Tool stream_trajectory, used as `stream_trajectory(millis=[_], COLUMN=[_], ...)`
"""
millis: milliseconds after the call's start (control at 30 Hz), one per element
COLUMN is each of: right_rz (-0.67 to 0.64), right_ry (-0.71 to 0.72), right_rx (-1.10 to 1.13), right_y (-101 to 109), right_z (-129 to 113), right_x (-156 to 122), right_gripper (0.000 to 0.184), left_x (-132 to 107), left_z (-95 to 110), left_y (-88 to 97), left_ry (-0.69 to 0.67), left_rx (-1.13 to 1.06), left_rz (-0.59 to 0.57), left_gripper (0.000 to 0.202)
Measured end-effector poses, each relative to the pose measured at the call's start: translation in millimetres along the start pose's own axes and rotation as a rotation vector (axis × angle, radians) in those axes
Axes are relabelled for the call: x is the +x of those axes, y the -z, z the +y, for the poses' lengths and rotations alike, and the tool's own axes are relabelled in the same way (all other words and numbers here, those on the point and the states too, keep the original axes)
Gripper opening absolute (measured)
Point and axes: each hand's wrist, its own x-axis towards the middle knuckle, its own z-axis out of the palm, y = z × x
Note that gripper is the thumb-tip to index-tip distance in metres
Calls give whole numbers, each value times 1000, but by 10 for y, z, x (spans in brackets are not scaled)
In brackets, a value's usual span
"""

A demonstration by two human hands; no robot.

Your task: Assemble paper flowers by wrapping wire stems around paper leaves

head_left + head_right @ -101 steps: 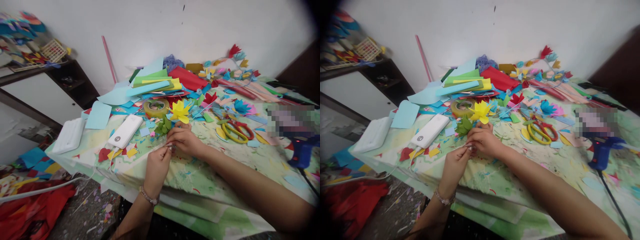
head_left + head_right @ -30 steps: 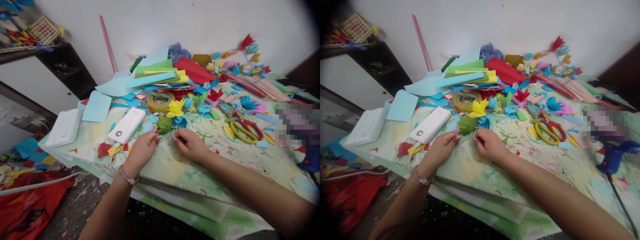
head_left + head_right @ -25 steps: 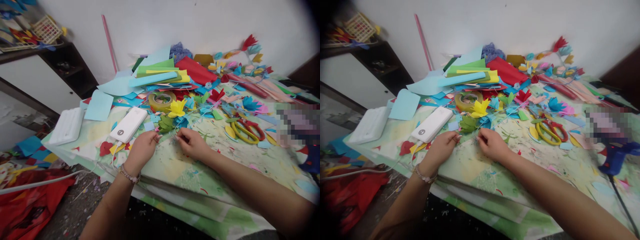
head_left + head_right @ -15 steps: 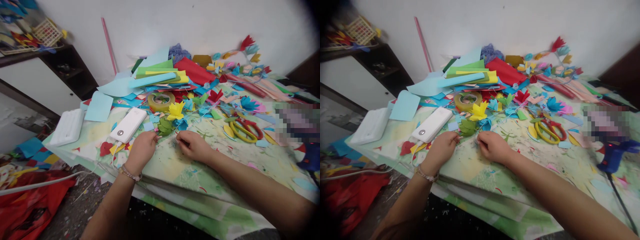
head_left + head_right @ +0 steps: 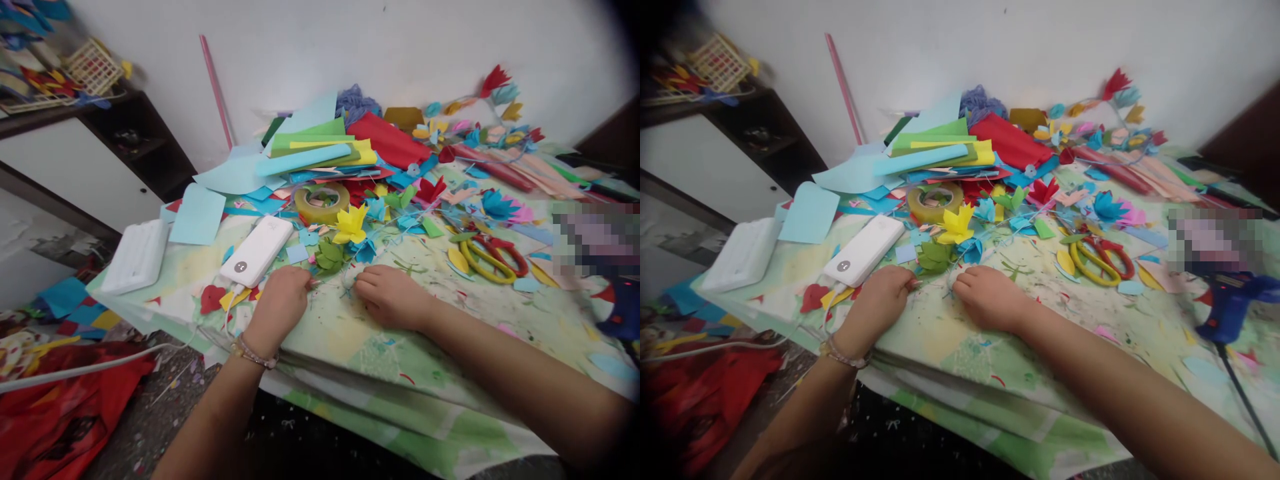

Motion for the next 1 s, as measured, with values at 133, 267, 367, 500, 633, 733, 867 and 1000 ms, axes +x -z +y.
stream_trajectory(millis=[133,267,367,500,633,733,867,1000], right_rz=[-86,-97,-83,-79,-72,-62,-35,-21], right_ry=[9,-95,-161,-199,-220,-236,-254,-304], right_rx=[-35,86,201,246,252,275,318,397], right_y=[52,95,101,92,84,73,65,87], right_z=[-24,-49,-61,-70,-67,-60,-60,-68], right_x=[7,15,20,27,27,27,26,23], right_gripper=[12,11,13,10,10,12,13,13], left_x=[-60,-160,-239,-305,-271,-189,-96,-67], left_z=[47,148,243,393,483,462,385,348], left_y=[51,149,213,215,126,60,19,1], left_ry=[-56,-109,-151,-150,-200,-200,-174,-166], left_rx=[104,235,248,184,135,130,85,16], left_rz=[4,15,63,141,116,72,40,47], left_gripper=[24,20,16,27,27,23,23,22])
